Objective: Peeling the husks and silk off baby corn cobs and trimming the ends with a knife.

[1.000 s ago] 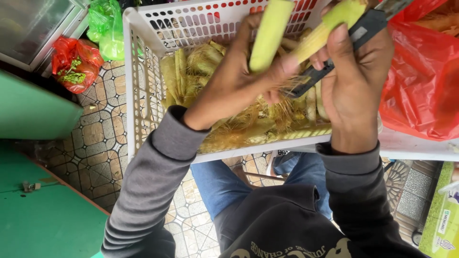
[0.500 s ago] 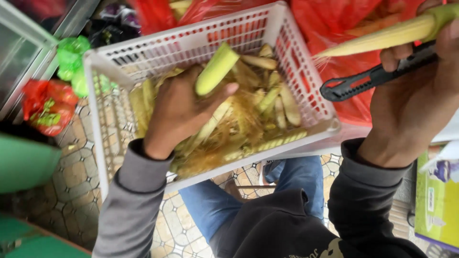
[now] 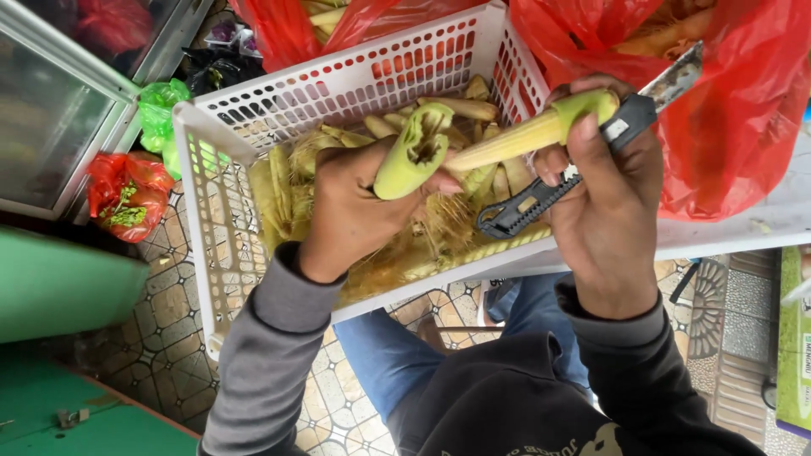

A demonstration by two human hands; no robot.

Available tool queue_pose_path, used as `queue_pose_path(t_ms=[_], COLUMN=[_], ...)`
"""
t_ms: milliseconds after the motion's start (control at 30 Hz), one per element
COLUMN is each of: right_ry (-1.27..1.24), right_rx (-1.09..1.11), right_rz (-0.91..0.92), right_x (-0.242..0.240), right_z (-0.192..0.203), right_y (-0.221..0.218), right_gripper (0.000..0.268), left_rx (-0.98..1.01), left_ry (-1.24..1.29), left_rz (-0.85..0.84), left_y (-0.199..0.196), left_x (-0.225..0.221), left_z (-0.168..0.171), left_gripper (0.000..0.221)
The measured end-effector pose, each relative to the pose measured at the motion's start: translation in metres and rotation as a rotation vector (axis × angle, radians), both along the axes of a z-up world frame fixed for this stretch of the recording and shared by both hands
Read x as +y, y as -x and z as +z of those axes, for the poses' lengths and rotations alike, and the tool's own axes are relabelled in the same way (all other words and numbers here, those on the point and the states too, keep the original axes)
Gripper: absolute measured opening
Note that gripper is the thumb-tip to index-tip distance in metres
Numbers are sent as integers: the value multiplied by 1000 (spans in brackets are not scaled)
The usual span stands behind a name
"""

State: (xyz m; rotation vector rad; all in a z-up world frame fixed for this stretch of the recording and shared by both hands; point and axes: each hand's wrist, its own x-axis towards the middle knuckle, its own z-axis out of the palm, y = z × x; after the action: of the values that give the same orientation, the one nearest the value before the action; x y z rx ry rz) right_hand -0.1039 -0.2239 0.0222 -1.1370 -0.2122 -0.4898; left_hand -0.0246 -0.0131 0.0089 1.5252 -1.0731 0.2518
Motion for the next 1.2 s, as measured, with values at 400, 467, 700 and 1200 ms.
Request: queue_pose_path(t_ms=[400, 467, 700, 1200], right_ry=[-330, -296, -300, 124], right_rx=[-2, 36, 10, 512], right_rz=[25, -3, -311, -659], right_x=[-13, -12, -97, -579], right_z=[0, -1, -27, -261], right_y=[4, 6, 44, -94], right_gripper=[10, 14, 18, 36], left_rx=[-9, -49, 302, 444], left_ry=[17, 43, 118, -1522], left_rz=[100, 144, 301, 784], left_y=[-1, -2, -4, -86], left_x=[-31, -38, 11, 109], left_z=[-4, -4, 24, -23], left_gripper=[35, 27, 34, 71])
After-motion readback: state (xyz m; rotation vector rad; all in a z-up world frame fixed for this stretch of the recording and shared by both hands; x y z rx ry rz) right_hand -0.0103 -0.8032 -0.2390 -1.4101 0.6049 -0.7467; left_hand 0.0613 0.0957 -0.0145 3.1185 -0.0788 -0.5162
